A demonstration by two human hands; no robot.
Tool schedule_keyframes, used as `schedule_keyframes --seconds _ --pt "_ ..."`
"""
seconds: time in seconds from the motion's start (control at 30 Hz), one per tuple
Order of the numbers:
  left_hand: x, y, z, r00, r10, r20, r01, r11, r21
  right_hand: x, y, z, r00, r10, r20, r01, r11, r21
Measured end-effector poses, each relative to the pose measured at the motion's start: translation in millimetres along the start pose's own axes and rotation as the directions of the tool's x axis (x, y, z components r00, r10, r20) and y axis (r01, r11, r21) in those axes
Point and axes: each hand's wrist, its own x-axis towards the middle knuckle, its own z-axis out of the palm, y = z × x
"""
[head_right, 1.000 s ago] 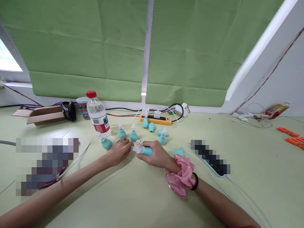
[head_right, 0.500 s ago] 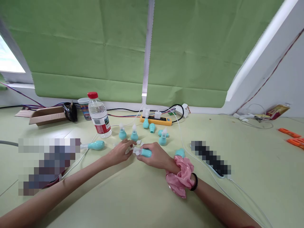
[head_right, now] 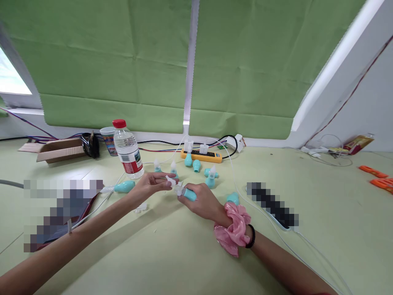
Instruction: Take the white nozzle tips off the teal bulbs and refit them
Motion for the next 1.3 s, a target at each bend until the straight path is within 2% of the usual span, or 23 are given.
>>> schedule_keyframes --seconds 0.1,0.23,0.33,0.43,0.5,0.63,0.8,0.93,1.07,1.3 --pt "-4 4 6 0.999 -0.033 0.03 0.038 0.98 -0.195 -1 -4 -2 0.999 0.012 -0.048 -0.012 1.0 0.002" --pt "-7 4 15 0.999 -0.049 0.006 0.048 0.957 -0.288 -4 -10 -1 0.996 0.049 -0.072 -0.044 0.996 0.076" --pt "-12 4 27 0.996 -0.056 -0.069 0.025 0.925 -0.38 -7 -14 3 0.99 0.13 -0.058 -0.117 0.976 0.183" --pt "-18 5 38 0.984 -0.081 -0.159 -0.004 0.881 -0.472 -10 -18 7 0.979 0.206 0.0 -0.193 0.916 0.351" --pt "-22 5 43 0.979 -0.088 -0.186 -0.017 0.865 -0.501 -10 -21 9 0.969 0.24 0.064 -0.24 0.84 0.487" --pt "-24 7 44 0.979 -0.054 -0.197 -0.043 0.889 -0.457 -10 -24 5 0.952 0.246 0.18 -0.303 0.706 0.64" --pt "-24 10 41 0.984 0.03 -0.174 -0.088 0.938 -0.337 -12 -29 -6 0.935 0.219 0.277 -0.352 0.64 0.683" --pt "-25 15 42 0.986 0.051 -0.161 -0.095 0.955 -0.28 -13 -31 -10 0.922 0.206 0.329 -0.386 0.577 0.72" --pt "-26 19 43 0.986 0.059 -0.154 -0.093 0.97 -0.225 -13 -34 -14 0.922 0.201 0.332 -0.384 0.596 0.705" --pt "-27 15 42 0.994 0.066 -0.087 -0.086 0.965 -0.249 -14 -37 -20 0.928 0.168 0.333 -0.358 0.653 0.667"
